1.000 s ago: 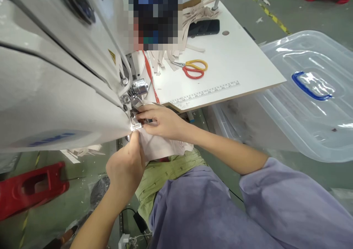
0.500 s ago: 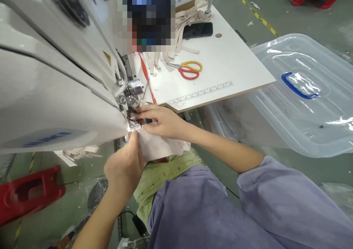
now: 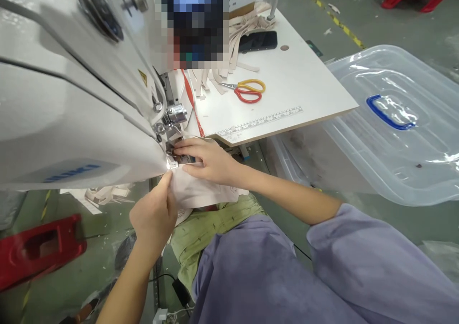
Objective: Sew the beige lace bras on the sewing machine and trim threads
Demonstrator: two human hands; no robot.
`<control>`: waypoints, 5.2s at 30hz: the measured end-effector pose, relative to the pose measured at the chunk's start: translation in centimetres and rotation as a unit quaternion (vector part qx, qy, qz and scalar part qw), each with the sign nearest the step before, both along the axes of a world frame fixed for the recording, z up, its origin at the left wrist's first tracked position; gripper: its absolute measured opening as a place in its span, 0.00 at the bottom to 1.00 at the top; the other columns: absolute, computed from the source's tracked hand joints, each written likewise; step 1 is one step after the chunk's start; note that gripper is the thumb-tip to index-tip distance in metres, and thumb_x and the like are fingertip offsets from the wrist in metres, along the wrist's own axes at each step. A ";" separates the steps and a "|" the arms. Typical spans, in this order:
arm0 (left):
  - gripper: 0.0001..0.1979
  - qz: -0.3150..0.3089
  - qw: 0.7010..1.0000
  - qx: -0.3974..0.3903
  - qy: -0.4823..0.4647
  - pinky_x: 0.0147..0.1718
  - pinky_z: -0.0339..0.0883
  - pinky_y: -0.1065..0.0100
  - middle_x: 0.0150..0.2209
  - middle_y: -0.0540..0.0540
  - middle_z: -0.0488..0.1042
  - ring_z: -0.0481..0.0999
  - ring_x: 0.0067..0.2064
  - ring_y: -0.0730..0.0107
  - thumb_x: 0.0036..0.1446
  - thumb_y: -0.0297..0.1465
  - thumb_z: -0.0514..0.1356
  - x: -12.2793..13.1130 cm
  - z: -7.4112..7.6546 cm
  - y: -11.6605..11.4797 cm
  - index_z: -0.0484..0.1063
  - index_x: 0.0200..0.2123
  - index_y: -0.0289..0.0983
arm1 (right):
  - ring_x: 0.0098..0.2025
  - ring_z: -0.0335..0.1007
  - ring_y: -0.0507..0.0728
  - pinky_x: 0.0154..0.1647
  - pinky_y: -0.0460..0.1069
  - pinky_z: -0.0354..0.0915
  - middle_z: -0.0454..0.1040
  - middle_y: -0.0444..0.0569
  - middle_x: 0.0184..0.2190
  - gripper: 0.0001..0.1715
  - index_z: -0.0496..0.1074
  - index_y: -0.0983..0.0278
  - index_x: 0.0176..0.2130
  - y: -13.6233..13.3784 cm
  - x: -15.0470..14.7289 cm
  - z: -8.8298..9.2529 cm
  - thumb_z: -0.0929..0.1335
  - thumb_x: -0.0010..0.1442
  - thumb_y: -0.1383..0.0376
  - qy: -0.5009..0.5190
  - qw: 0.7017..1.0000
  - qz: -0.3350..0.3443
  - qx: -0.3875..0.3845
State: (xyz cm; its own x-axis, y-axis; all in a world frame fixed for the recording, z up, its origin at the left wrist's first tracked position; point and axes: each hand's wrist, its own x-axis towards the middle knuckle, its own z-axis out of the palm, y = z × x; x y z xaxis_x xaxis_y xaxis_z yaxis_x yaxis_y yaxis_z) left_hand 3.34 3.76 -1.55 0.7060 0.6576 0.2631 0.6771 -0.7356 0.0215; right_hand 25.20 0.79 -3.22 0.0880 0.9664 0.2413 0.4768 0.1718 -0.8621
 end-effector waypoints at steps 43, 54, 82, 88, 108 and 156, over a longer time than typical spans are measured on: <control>0.16 0.128 0.836 -0.453 -0.282 0.31 0.58 0.71 0.25 0.52 0.67 0.65 0.29 0.73 0.68 0.37 0.51 -4.6 -8.3 -2.7 0.68 0.29 0.37 | 0.38 0.72 0.57 0.43 0.55 0.71 0.74 0.51 0.40 0.11 0.73 0.60 0.43 -6.2 -10.7 -11.2 0.70 0.60 0.59 0.058 0.997 -0.037 -0.020; 0.15 0.145 0.775 -0.518 -0.331 0.39 0.66 0.70 0.36 0.46 0.77 0.74 0.38 0.68 0.67 0.40 0.54 -3.9 -6.5 -3.3 0.75 0.42 0.36 | 0.44 0.77 0.58 0.45 0.53 0.74 0.80 0.53 0.46 0.15 0.79 0.60 0.48 -4.9 -9.3 -9.2 0.67 0.66 0.59 -0.103 0.992 -0.053 0.046; 0.16 0.148 0.692 -0.618 -0.342 0.34 0.65 0.71 0.31 0.47 0.77 0.71 0.31 0.73 0.61 0.43 0.60 -0.5 -5.0 -3.0 0.76 0.35 0.35 | 0.43 0.72 0.60 0.40 0.51 0.59 0.75 0.72 0.46 0.27 0.68 0.82 0.52 1.5 17.5 -4.1 0.64 0.67 0.59 -0.394 0.865 -0.184 -0.252; 0.15 0.186 0.551 -0.699 -0.417 0.36 0.65 0.73 0.34 0.47 0.78 0.72 0.33 0.75 0.55 0.43 0.68 -1.5 -4.7 -2.3 0.78 0.34 0.36 | 0.37 0.75 0.58 0.34 0.51 0.71 0.77 0.53 0.49 0.27 0.70 0.59 0.54 -11.5 6.5 -4.0 0.71 0.56 0.58 -0.237 0.954 -0.062 -0.174; 0.09 0.140 0.687 -0.606 -0.376 0.32 0.61 0.72 0.29 0.51 0.68 0.66 0.32 0.73 0.65 0.35 0.54 -1.1 -4.3 -2.8 0.71 0.37 0.38 | 0.38 0.77 0.58 0.35 0.52 0.73 0.79 0.48 0.45 0.19 0.70 0.52 0.54 -12.3 -2.0 -5.9 0.68 0.63 0.60 -0.111 0.986 0.013 -0.128; 0.15 0.053 0.825 -0.535 -0.175 0.43 0.71 0.62 0.43 0.42 0.81 0.81 0.44 0.61 0.65 0.36 0.54 -4.0 -0.8 0.9 0.70 0.52 0.40 | 0.58 0.68 0.67 0.59 0.60 0.62 0.74 0.64 0.55 0.23 0.74 0.69 0.54 -3.0 11.5 -2.6 0.65 0.65 0.59 -0.261 0.940 -0.208 -0.074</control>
